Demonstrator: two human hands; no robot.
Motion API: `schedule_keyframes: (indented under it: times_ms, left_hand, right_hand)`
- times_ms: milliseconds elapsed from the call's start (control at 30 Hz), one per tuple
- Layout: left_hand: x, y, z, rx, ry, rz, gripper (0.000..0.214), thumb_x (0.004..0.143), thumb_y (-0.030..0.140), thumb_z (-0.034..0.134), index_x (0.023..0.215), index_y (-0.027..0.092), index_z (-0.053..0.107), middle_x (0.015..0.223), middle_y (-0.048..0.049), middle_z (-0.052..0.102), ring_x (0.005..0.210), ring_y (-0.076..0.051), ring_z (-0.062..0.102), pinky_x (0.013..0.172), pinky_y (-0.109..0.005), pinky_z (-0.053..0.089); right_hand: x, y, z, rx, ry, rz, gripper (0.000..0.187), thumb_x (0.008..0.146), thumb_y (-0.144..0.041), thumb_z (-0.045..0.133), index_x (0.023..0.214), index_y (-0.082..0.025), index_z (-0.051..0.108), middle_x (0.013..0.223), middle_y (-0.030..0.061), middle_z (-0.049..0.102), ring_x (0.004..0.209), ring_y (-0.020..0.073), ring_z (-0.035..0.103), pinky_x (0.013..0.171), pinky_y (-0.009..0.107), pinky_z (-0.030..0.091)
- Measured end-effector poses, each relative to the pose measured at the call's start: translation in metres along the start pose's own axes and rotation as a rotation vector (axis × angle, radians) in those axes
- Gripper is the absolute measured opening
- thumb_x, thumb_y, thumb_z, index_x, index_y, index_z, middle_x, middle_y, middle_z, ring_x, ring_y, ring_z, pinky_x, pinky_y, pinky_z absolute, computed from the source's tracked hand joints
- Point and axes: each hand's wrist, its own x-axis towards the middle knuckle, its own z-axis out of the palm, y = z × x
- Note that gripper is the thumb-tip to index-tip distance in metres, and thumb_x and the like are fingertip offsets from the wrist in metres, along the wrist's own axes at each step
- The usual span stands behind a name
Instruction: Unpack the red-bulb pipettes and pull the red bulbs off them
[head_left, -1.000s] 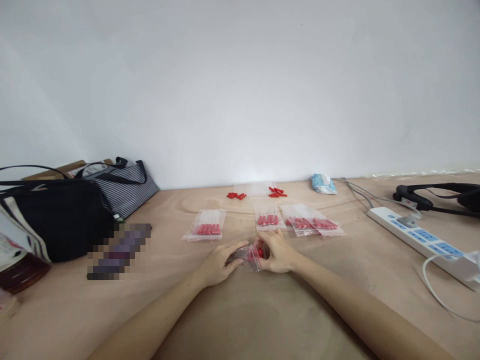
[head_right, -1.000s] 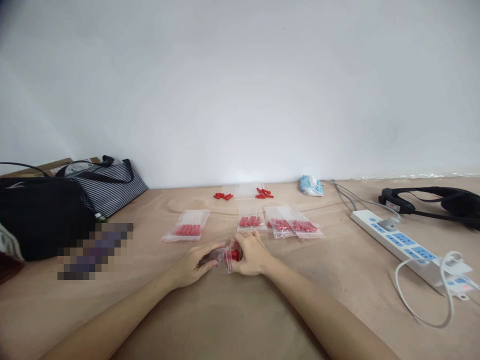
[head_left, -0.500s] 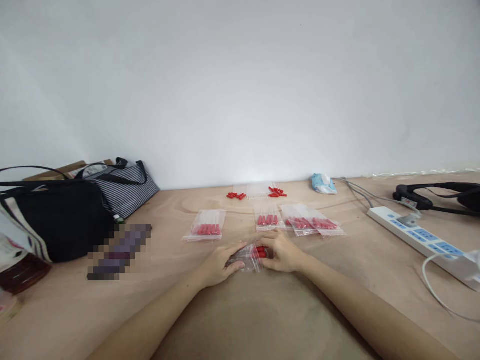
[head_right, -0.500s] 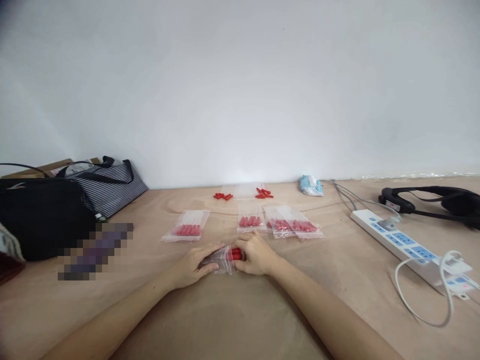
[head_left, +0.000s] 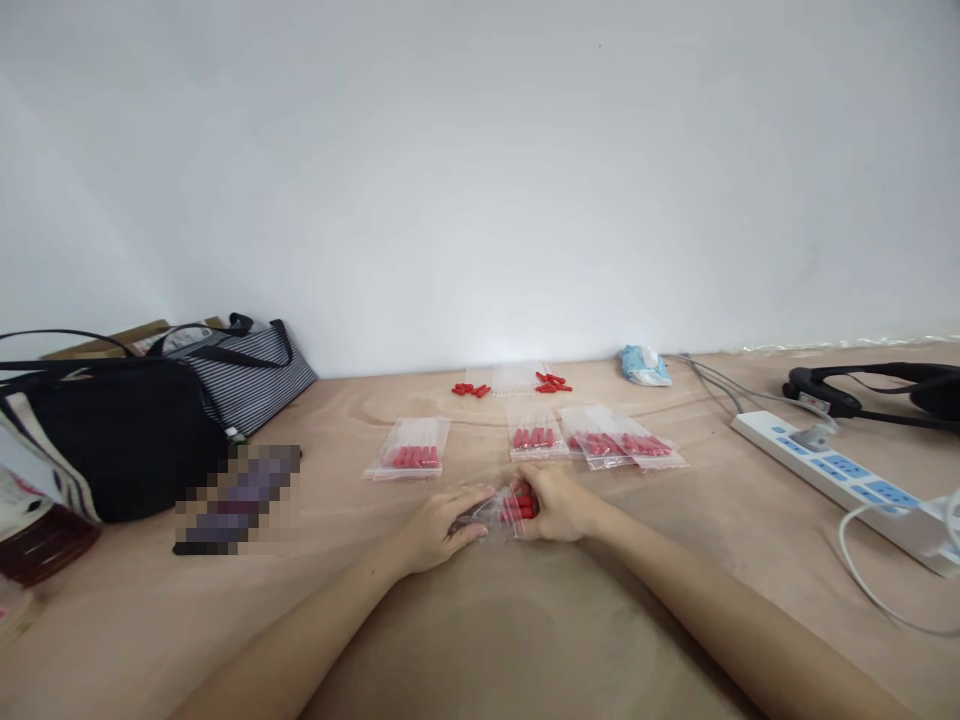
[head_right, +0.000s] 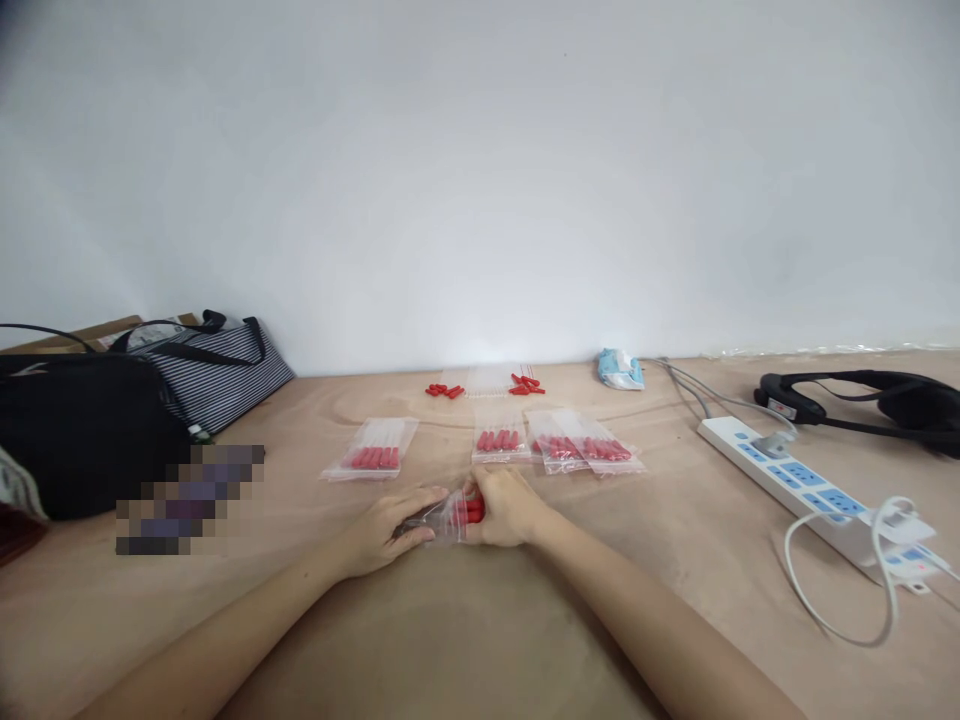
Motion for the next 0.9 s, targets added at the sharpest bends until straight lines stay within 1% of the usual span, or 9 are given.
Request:
schedule_keyframes:
  times_ms: [100,233,367,433,533,600,700,800,900]
  left_hand:
    - [0.001,0.002,-0.002,0.0,-0.01,-0.013,0.042,0.083,0.036,0.049,0.122,0.021,0.046,0.123,-0.0056,0.053,0.115,-0.021,0.047,0.1,-0.039,0.033]
    - [-0.001,0.001,-0.002,0.002,-0.035,-0.001,0.048,0.082,0.038,0.05,0.126,0.022,0.042,0.126,-0.0057,0.05,0.117,-0.022,0.045,0.104,-0.043,0.027]
    - [-0.003,0.0,0.0,0.009,-0.042,-0.001,0.052,0.081,0.04,0.05,0.128,0.022,0.038,0.129,-0.0061,0.048,0.119,-0.022,0.043,0.106,-0.044,0.023]
    - [-0.004,0.0,0.0,0.016,-0.041,0.0,0.053,0.081,0.041,0.051,0.129,0.022,0.038,0.129,-0.0064,0.047,0.119,-0.022,0.043,0.106,-0.044,0.023]
    - [-0.003,0.002,-0.001,0.037,-0.04,-0.011,0.054,0.08,0.041,0.052,0.129,0.021,0.038,0.13,-0.0073,0.046,0.121,-0.022,0.041,0.105,-0.044,0.024]
    - [-0.003,0.003,-0.002,0.049,-0.049,-0.022,0.055,0.081,0.04,0.051,0.129,0.02,0.037,0.132,-0.0075,0.044,0.122,-0.022,0.039,0.106,-0.044,0.024]
    - [-0.004,0.002,-0.003,0.065,-0.078,-0.053,0.055,0.081,0.041,0.049,0.131,0.02,0.035,0.133,-0.0072,0.042,0.124,-0.022,0.036,0.106,-0.045,0.022]
    - [-0.008,0.001,-0.005,0.088,-0.088,-0.087,0.056,0.081,0.043,0.048,0.131,0.021,0.035,0.135,-0.0072,0.039,0.126,-0.024,0.033,0.106,-0.047,0.021]
    - [-0.015,0.001,-0.008,0.116,-0.055,-0.127,0.055,0.082,0.042,0.047,0.131,0.021,0.035,0.136,-0.0079,0.037,0.126,-0.024,0.032,0.106,-0.048,0.021]
  right_hand:
    - [-0.001,0.005,-0.001,0.108,-0.01,-0.048,0.029,0.06,-0.031,0.066,0.083,-0.018,0.053,0.07,-0.0014,0.061,0.062,0.0136,0.054,0.059,0.024,0.037]
    - [-0.005,0.007,-0.003,0.002,0.084,-0.131,0.03,0.058,-0.029,0.065,0.084,-0.018,0.055,0.076,0.0008,0.062,0.07,0.0166,0.055,0.07,0.03,0.038]
    - [-0.011,0.011,-0.003,0.055,0.11,-0.151,0.027,0.058,-0.019,0.058,0.085,-0.019,0.055,0.073,-0.0011,0.06,0.063,0.0134,0.053,0.066,0.026,0.039]
    - [-0.014,0.014,-0.003,0.065,0.126,-0.151,0.026,0.059,-0.017,0.058,0.085,-0.019,0.055,0.074,-0.0007,0.06,0.065,0.0136,0.054,0.069,0.027,0.039]
    - [-0.016,0.016,-0.002,0.044,0.134,-0.188,0.029,0.063,-0.027,0.064,0.09,-0.019,0.056,0.088,0.0038,0.061,0.081,0.0187,0.055,0.077,0.031,0.038]
    - [-0.015,0.016,-0.001,0.064,0.119,-0.214,0.031,0.067,-0.033,0.064,0.093,-0.019,0.056,0.094,0.0057,0.061,0.086,0.0199,0.055,0.078,0.032,0.039]
    - [-0.015,0.016,-0.001,0.115,0.111,-0.234,0.021,0.072,-0.027,0.059,0.093,-0.02,0.057,0.09,0.0041,0.062,0.082,0.0171,0.056,0.075,0.029,0.041]
    - [-0.022,0.021,-0.007,0.136,0.151,-0.236,0.02,0.072,-0.02,0.056,0.092,-0.02,0.059,0.089,0.0029,0.062,0.082,0.0162,0.056,0.075,0.028,0.042]
    - [-0.033,0.032,-0.012,0.133,0.161,-0.167,0.016,0.072,-0.019,0.054,0.087,-0.019,0.059,0.078,0.0014,0.061,0.072,0.0148,0.056,0.068,0.027,0.043]
